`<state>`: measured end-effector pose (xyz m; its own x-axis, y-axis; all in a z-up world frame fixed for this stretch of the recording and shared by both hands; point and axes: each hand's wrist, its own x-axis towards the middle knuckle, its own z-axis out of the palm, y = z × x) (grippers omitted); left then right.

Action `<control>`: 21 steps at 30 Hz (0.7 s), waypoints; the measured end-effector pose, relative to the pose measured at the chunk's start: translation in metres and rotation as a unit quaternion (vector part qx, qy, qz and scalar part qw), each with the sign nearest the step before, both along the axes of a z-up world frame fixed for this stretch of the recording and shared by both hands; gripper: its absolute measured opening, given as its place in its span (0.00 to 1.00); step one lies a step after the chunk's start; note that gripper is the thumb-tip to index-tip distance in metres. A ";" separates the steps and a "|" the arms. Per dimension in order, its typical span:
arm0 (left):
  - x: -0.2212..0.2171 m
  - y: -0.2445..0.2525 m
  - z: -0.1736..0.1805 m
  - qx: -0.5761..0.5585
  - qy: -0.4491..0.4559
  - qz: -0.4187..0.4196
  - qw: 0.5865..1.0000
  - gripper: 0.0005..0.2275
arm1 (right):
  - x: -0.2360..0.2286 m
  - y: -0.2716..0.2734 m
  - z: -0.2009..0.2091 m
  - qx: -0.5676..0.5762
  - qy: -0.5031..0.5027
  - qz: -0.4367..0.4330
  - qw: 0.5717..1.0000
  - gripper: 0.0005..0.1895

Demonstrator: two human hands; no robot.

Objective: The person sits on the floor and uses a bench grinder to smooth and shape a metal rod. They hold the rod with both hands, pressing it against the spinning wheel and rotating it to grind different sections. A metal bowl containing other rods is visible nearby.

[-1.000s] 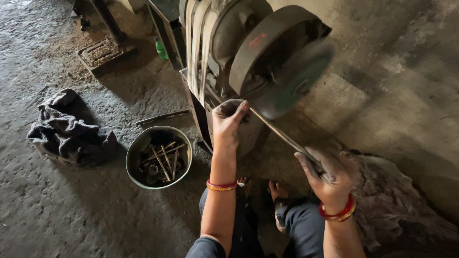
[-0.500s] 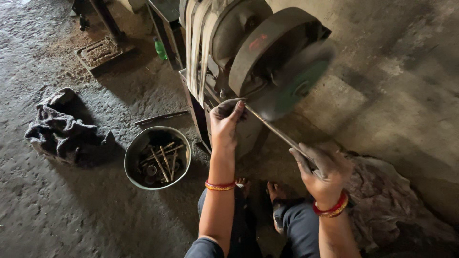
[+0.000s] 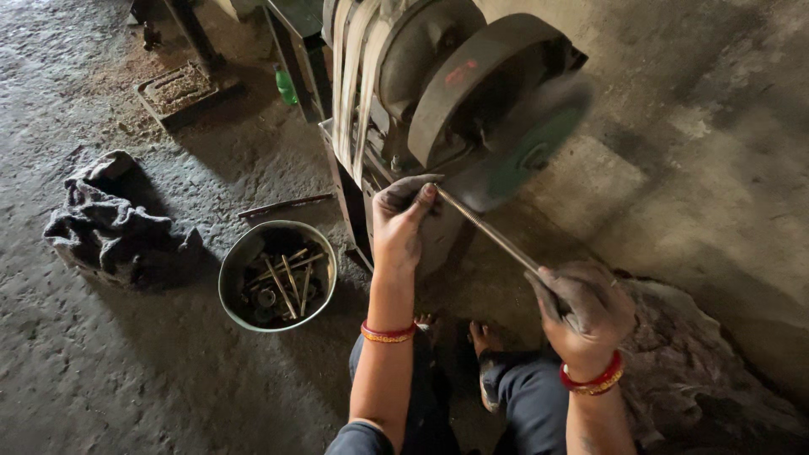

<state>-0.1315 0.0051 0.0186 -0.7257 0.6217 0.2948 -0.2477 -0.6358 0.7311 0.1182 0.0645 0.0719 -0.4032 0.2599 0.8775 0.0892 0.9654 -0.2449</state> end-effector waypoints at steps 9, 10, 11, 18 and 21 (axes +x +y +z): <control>-0.006 0.008 -0.006 -0.032 0.019 0.005 0.999 0.07 | -0.009 -0.005 0.009 0.028 -0.017 -0.020 0.999 0.12; -0.007 0.009 -0.007 -0.030 0.013 0.004 0.999 0.06 | -0.010 -0.005 0.009 0.027 -0.020 -0.027 0.999 0.12; -0.008 0.010 -0.008 -0.028 0.008 0.004 1.000 0.06 | -0.011 -0.005 0.009 0.025 -0.022 -0.033 0.999 0.12; -0.014 0.012 -0.013 -0.015 0.006 0.024 1.000 0.07 | -0.019 -0.001 0.004 0.017 -0.020 -0.029 0.999 0.11; -0.015 0.014 -0.011 -0.012 -0.023 0.025 0.999 0.06 | -0.019 0.003 0.001 0.026 -0.019 -0.018 0.999 0.12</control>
<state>-0.1463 0.0186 0.0075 -0.7684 0.5912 0.2451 -0.2509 -0.6305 0.7345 0.0988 0.0676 0.0728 -0.4276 0.2298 0.8743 0.1331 0.9726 -0.1905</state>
